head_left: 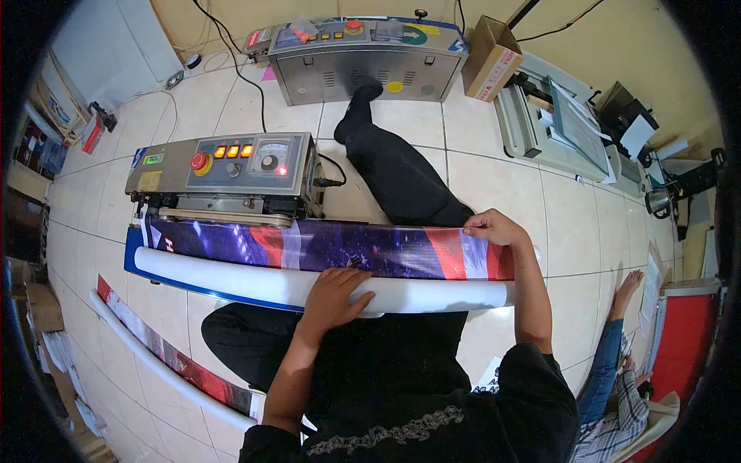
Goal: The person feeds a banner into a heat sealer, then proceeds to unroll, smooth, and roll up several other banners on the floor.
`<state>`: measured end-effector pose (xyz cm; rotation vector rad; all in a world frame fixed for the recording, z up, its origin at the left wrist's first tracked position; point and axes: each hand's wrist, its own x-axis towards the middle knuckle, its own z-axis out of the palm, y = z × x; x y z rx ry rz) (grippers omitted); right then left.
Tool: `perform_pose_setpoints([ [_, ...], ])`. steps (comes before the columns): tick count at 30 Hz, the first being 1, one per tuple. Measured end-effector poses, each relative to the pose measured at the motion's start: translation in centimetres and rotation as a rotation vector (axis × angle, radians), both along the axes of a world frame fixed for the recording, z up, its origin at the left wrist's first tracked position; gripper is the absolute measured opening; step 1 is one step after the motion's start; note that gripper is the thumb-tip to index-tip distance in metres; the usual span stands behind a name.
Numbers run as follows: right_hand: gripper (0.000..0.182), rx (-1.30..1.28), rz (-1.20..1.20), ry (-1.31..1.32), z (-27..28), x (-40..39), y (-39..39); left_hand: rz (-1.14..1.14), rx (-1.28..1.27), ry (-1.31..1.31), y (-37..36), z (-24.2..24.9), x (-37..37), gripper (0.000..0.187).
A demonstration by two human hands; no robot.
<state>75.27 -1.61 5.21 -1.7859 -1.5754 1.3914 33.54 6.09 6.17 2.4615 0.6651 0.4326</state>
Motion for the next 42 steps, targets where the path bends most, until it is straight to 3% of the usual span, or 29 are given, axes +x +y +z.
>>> perform_pose_setpoints([
  [18,0.015,0.008,-0.046,0.037,-0.4,0.4,-0.3,0.069,-0.061,0.038,2.0,0.3,-2.7,0.032],
  [29,0.014,0.011,-0.040,0.086,-0.9,0.7,-0.4,0.072,-0.146,0.160,3.3,1.5,-4.8,0.042],
  [42,0.014,-0.029,-0.067,0.068,-0.6,0.6,-0.4,0.138,-0.111,0.043,3.8,1.2,-6.1,0.035],
])
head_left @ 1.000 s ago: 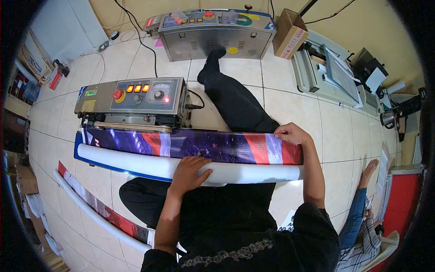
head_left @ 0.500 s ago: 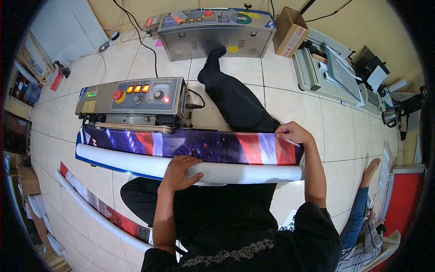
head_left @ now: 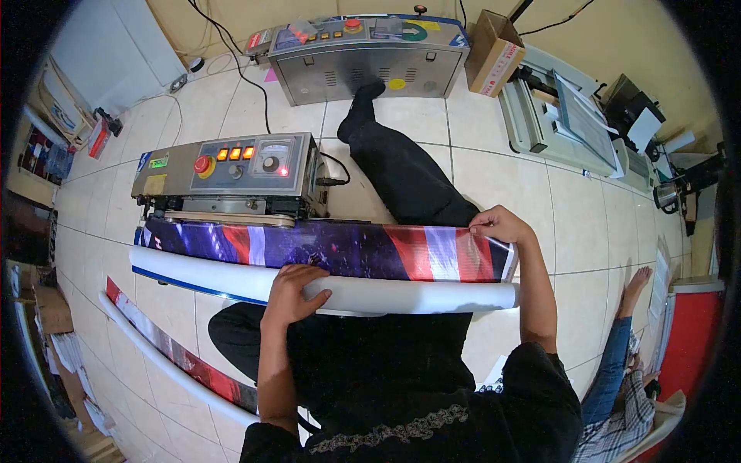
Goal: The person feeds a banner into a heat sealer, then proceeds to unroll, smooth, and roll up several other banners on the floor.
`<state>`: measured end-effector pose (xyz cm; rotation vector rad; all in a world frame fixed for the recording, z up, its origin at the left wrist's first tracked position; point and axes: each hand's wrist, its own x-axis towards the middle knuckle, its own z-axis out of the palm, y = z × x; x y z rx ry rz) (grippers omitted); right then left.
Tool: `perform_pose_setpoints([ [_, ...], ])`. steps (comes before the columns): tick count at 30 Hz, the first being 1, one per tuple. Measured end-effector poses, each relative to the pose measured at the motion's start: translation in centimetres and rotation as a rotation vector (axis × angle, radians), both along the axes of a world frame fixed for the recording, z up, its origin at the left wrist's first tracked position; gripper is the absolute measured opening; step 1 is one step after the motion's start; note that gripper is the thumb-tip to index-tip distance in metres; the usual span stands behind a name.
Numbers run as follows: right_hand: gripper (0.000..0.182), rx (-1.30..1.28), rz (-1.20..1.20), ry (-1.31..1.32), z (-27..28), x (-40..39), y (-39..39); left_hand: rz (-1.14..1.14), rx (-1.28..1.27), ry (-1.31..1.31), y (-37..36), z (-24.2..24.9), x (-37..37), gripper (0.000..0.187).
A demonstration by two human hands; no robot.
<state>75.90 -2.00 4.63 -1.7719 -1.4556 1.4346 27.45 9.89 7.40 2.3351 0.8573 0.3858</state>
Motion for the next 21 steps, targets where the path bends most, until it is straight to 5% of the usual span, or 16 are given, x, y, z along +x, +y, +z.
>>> perform_pose_setpoints([
  [21,0.014,0.040,-0.004,-0.006,-0.7,0.1,0.0,-0.041,0.222,0.105,-5.3,-0.6,3.5,0.055],
])
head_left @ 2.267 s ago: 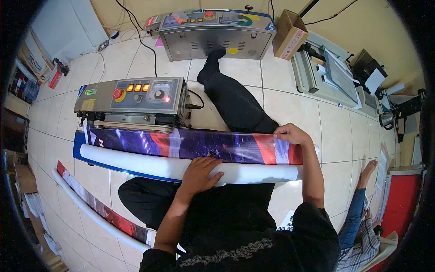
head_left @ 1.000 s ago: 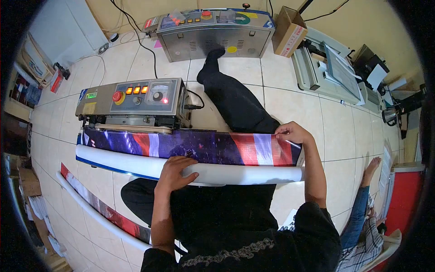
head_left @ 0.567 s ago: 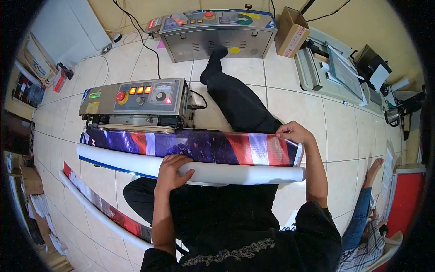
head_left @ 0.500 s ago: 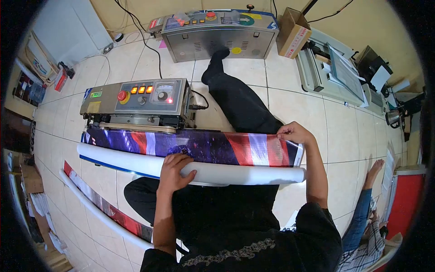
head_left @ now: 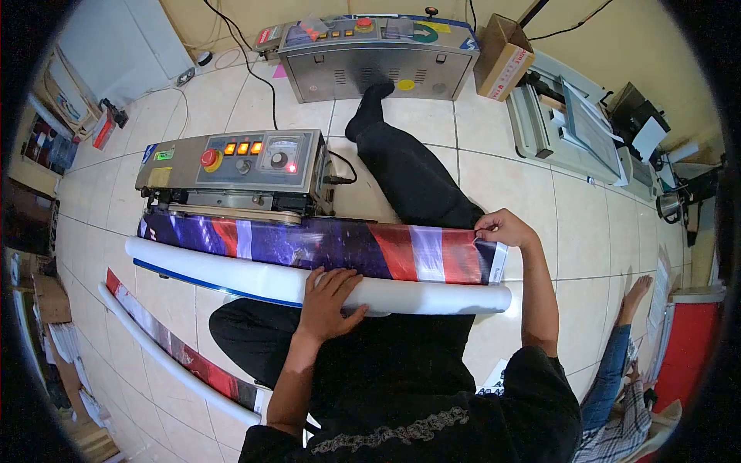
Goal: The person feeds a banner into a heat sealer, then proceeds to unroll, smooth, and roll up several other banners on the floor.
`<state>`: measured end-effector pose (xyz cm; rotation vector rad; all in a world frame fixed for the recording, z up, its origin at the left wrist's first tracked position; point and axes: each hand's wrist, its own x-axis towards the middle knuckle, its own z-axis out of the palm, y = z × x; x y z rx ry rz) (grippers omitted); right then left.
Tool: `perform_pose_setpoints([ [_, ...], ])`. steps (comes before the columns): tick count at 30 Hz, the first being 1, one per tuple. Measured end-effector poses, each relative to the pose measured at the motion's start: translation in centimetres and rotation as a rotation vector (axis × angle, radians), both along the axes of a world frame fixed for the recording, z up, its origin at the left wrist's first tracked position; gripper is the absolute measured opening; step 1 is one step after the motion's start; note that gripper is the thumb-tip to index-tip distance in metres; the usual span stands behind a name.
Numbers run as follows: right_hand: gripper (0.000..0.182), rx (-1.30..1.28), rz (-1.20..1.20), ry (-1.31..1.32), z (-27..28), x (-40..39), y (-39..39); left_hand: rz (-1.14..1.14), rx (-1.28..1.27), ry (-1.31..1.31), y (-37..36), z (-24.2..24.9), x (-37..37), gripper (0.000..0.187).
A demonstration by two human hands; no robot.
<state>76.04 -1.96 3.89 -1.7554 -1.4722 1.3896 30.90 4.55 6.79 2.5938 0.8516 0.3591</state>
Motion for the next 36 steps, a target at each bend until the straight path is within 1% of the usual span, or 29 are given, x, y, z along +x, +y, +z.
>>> perform_pose_setpoints([
  [9,0.015,-0.015,-0.020,0.009,-0.3,0.2,-0.2,0.041,0.007,0.019,0.3,0.1,-0.9,0.056],
  [14,0.010,0.024,0.032,0.020,-0.5,0.0,-0.1,0.062,0.005,0.018,0.4,0.3,-1.2,0.057],
  [17,0.008,-0.009,0.052,0.011,0.5,-0.3,0.1,0.073,0.012,0.036,0.4,0.5,-1.2,0.057],
  [20,0.011,-0.026,0.047,0.032,0.6,-0.2,0.3,0.082,0.014,0.028,0.2,0.6,-0.9,0.057],
  [22,0.011,-0.030,0.027,0.063,0.3,-0.2,0.2,0.082,0.016,0.048,0.2,0.4,-1.0,0.061],
  [27,0.013,-0.017,0.005,0.087,-0.1,-0.6,0.6,0.106,0.018,0.050,0.4,0.7,-1.3,0.058],
  [30,0.014,-0.015,0.020,0.102,-0.4,-0.7,1.2,0.102,0.014,0.054,0.4,0.8,-1.4,0.059],
  [32,0.013,-0.021,0.089,0.065,-0.2,-0.8,1.6,0.106,0.001,0.062,0.3,0.8,-1.1,0.060],
  [36,0.014,-0.013,0.162,0.070,-0.6,-0.6,2.4,0.017,0.010,0.074,-0.7,0.4,0.5,0.065],
])
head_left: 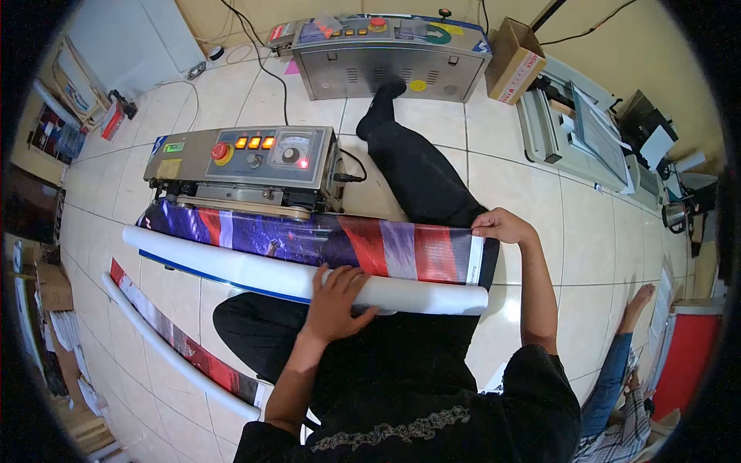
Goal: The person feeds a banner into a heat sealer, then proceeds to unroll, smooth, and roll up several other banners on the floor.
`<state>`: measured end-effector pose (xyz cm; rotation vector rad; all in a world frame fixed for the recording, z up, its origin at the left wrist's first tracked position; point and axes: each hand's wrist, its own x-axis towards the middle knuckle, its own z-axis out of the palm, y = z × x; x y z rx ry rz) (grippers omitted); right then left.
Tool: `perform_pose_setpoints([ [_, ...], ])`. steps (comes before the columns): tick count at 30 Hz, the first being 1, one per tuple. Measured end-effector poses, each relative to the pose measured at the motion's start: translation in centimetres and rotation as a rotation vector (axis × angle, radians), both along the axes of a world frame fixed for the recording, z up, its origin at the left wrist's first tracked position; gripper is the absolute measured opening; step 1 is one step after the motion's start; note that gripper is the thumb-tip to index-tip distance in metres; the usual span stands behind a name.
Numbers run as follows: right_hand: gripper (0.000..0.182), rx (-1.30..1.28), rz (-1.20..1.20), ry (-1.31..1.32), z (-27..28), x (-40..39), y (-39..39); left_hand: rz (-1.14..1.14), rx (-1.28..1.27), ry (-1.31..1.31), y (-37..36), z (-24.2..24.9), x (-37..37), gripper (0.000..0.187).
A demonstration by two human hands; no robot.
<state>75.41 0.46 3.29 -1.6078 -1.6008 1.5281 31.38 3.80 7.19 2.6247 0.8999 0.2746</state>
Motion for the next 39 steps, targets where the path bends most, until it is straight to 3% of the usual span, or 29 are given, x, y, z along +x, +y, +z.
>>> perform_pose_setpoints([
  [5,0.017,-0.073,-0.067,0.117,-0.3,-0.5,0.2,-0.174,-0.120,-0.062,-2.0,0.4,4.3,0.074],
  [11,0.022,-0.035,-0.047,0.053,-1.2,-1.2,0.4,-0.316,-0.169,-0.053,-6.2,-1.7,10.8,0.077],
  [14,0.022,0.009,-0.047,-0.085,-0.2,-2.4,1.1,-0.339,-0.089,-0.066,-7.1,-1.2,12.2,0.074],
  [25,0.021,0.153,-0.059,0.075,-2.9,-3.1,2.0,-0.176,-0.172,-0.151,-8.3,-1.6,12.7,0.065],
  [27,0.022,0.195,-0.033,0.040,-2.9,-3.3,2.3,-0.255,-0.267,-0.155,-8.1,-0.8,13.3,0.065],
  [29,0.023,0.207,-0.005,-0.048,-2.8,-3.5,2.5,-0.242,-0.187,-0.242,-9.3,-2.6,14.1,0.064],
  [32,0.024,0.218,0.008,-0.035,-2.9,-4.0,2.9,-0.293,-0.056,-0.391,-10.0,-5.7,16.6,0.025],
  [34,0.025,0.226,-0.013,-0.015,-4.2,-3.8,3.2,-0.534,0.175,-0.249,-10.3,-8.6,18.0,0.027],
  [35,0.025,0.241,-0.021,-0.024,-4.2,-4.1,3.3,-0.683,0.150,-0.121,-9.2,-7.1,17.3,0.029],
  [37,0.025,0.196,-0.047,0.044,-3.8,-4.5,3.7,-0.771,0.317,0.117,-8.9,-7.9,17.6,0.028],
  [39,0.025,0.191,-0.038,0.052,-4.7,-4.1,4.3,-0.856,0.330,0.178,-6.9,-5.6,16.9,0.028],
])
